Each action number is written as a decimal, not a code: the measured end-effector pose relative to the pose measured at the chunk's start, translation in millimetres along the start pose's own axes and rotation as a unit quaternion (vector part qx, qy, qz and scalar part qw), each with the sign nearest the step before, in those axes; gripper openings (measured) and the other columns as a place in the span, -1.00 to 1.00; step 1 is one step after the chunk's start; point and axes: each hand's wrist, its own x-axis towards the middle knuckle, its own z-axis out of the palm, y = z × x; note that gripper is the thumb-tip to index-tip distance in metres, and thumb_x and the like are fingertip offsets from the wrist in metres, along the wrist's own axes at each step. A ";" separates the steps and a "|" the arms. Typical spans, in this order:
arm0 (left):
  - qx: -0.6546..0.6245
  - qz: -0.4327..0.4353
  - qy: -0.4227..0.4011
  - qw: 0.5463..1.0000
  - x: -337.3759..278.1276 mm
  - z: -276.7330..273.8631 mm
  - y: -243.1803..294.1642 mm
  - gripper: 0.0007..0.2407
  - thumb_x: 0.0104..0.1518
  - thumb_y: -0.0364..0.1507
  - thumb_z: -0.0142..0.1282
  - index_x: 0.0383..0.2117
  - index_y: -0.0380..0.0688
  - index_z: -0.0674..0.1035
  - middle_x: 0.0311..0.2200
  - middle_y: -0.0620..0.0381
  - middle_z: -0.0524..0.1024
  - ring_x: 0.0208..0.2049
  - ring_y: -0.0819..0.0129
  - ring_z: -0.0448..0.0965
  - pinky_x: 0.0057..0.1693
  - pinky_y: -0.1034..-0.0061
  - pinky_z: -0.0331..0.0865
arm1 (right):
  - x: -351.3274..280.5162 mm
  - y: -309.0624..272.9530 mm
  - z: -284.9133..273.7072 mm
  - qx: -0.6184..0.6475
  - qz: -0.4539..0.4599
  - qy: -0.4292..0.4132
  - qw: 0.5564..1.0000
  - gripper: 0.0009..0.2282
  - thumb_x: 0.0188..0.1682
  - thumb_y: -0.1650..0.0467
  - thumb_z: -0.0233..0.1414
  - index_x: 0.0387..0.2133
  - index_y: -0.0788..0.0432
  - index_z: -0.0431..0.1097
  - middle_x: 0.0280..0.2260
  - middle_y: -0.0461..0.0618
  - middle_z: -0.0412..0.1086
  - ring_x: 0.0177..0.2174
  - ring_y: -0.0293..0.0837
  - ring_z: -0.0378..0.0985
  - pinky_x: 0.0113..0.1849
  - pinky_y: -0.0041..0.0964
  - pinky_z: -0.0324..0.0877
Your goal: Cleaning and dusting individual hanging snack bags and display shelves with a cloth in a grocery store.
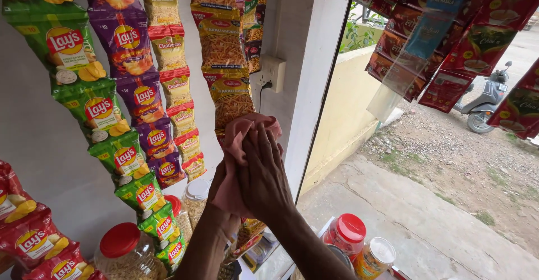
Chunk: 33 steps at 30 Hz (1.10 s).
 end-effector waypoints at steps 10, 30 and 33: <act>-0.035 -0.066 -0.055 0.996 -13.3 6.3 21.9 -0.66 0.57 -0.19 -0.23 0.27 -0.14 0.33 0.25 0.14 0.41 0.06 0.25 0.51 0.25 0.33 0.38 | -30.5 -16.3 7.8 0.053 0.019 -0.016 0.998 -0.53 0.03 0.44 0.02 0.23 0.35 0.17 0.33 0.43 0.05 0.34 0.42 0.02 0.28 0.19 0.03; -0.047 -0.061 -0.048 0.996 -1.7 -14.2 -3.5 -0.53 0.24 -0.34 -0.12 0.30 -0.17 0.28 0.13 -0.01 0.40 0.14 0.20 0.44 0.29 0.36 0.34 | -10.3 4.6 22.4 0.014 0.028 -0.005 0.999 -0.48 0.00 0.45 0.03 0.28 0.31 0.18 0.30 0.40 0.11 0.30 0.39 0.09 0.28 0.16 0.03; -0.054 -0.068 -0.041 0.995 -6.9 -11.1 -10.1 -0.54 0.22 -0.36 -0.13 0.29 -0.17 0.29 0.12 -0.01 0.41 0.13 0.21 0.44 0.28 0.38 0.35 | -6.4 0.1 14.5 0.028 0.025 -0.002 0.999 -0.48 0.00 0.45 0.04 0.27 0.33 0.18 0.29 0.40 0.12 0.30 0.38 0.12 0.28 0.19 0.01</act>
